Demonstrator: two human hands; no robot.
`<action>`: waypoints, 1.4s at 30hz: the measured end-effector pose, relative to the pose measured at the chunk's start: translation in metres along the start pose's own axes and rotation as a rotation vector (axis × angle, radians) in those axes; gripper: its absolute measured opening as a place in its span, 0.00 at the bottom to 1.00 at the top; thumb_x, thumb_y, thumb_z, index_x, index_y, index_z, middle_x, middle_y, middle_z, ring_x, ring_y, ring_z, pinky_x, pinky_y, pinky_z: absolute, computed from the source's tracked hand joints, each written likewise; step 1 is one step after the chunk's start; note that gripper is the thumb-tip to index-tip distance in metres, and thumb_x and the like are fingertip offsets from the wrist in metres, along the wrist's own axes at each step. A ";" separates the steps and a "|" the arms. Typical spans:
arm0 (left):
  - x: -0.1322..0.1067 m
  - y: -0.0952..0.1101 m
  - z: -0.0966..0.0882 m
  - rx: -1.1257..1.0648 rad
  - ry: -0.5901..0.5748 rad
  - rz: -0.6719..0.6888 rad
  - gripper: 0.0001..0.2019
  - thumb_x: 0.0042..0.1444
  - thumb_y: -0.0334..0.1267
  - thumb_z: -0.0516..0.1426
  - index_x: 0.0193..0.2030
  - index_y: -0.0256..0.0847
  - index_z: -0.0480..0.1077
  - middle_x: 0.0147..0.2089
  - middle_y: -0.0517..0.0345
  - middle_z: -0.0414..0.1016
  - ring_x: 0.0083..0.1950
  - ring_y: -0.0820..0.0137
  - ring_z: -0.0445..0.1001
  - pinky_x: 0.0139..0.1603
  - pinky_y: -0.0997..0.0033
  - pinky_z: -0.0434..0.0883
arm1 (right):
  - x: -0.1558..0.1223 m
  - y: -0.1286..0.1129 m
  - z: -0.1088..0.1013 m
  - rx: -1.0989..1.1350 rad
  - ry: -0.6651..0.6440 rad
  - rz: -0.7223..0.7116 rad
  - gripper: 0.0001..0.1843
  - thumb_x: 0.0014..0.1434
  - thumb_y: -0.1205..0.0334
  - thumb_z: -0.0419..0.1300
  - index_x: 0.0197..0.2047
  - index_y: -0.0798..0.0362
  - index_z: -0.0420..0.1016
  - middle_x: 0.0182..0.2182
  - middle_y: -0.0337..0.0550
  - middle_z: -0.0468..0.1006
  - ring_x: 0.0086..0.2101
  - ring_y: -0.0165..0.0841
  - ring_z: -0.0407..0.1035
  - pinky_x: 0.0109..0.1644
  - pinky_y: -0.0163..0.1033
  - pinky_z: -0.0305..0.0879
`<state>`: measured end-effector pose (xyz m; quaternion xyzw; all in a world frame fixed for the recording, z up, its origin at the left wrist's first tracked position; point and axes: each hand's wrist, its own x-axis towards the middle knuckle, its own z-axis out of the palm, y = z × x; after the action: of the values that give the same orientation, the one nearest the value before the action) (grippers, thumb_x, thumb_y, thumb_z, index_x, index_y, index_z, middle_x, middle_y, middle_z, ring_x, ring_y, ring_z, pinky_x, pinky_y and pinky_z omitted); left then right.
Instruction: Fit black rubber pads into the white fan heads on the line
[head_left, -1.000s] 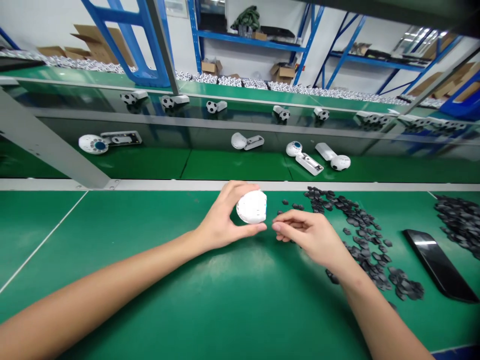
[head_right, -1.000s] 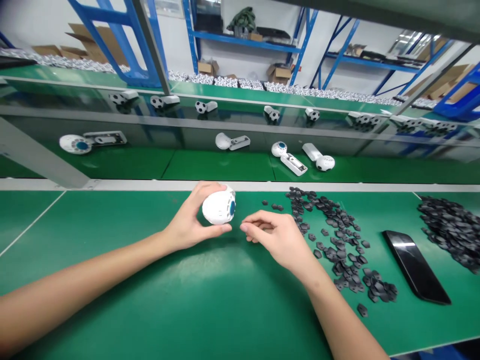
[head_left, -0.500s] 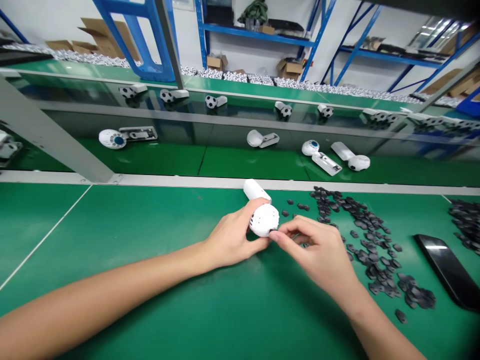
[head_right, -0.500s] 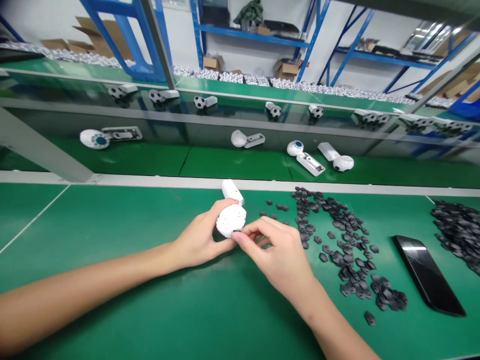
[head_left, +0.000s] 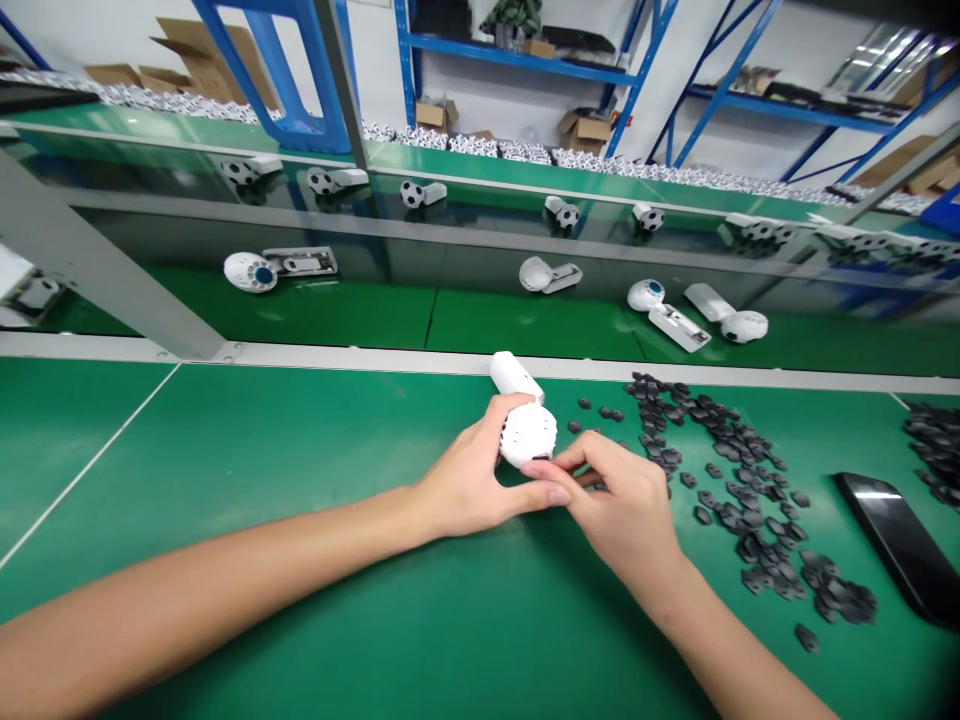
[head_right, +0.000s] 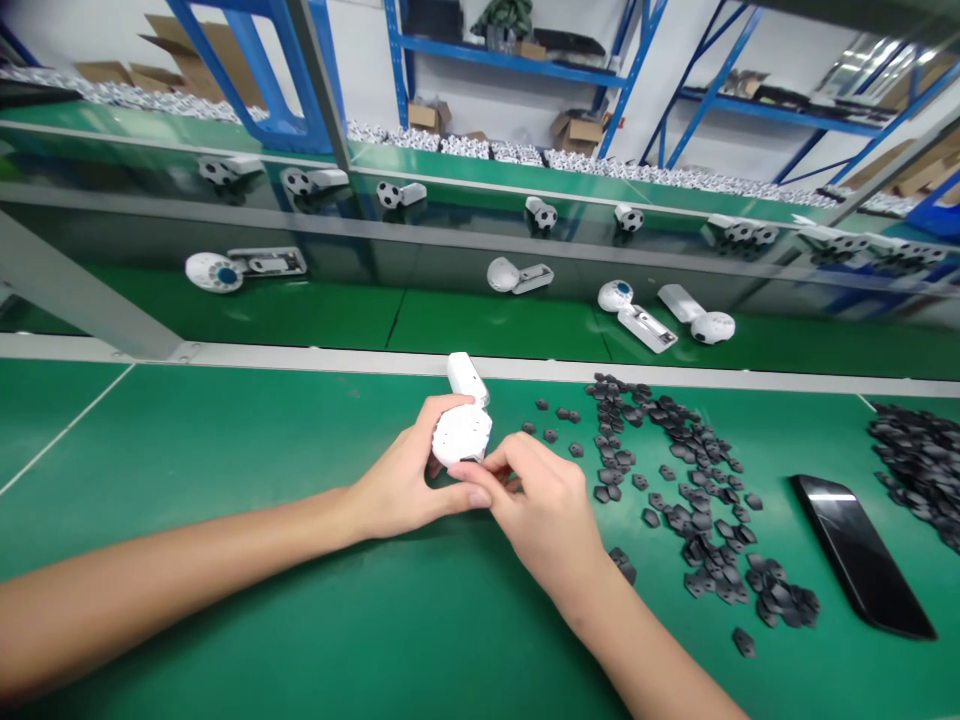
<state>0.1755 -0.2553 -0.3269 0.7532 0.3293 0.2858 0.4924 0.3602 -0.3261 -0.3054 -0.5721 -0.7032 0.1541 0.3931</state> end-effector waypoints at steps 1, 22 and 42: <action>0.000 0.001 -0.001 0.001 -0.001 0.001 0.43 0.53 0.60 0.69 0.68 0.48 0.55 0.52 0.52 0.74 0.49 0.57 0.76 0.44 0.62 0.72 | 0.000 0.001 0.001 -0.007 -0.007 0.009 0.15 0.67 0.54 0.67 0.30 0.50 0.72 0.27 0.39 0.75 0.26 0.30 0.69 0.29 0.35 0.69; 0.006 -0.003 -0.025 -0.036 -0.031 0.125 0.29 0.63 0.53 0.62 0.65 0.45 0.61 0.44 0.57 0.74 0.37 0.68 0.68 0.39 0.69 0.65 | 0.024 0.052 -0.042 -0.071 -0.012 0.096 0.19 0.76 0.52 0.49 0.47 0.49 0.80 0.40 0.45 0.82 0.39 0.39 0.77 0.44 0.43 0.71; 0.003 -0.013 -0.017 -0.145 0.022 0.086 0.28 0.64 0.46 0.63 0.67 0.47 0.59 0.51 0.53 0.72 0.42 0.67 0.72 0.41 0.69 0.70 | 0.033 0.071 -0.031 -0.082 -0.173 0.171 0.16 0.74 0.50 0.53 0.43 0.50 0.76 0.37 0.44 0.79 0.37 0.37 0.75 0.45 0.43 0.74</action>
<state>0.1620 -0.2399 -0.3326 0.7259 0.2806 0.3381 0.5291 0.4298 -0.2815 -0.3204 -0.6300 -0.6889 0.2068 0.2928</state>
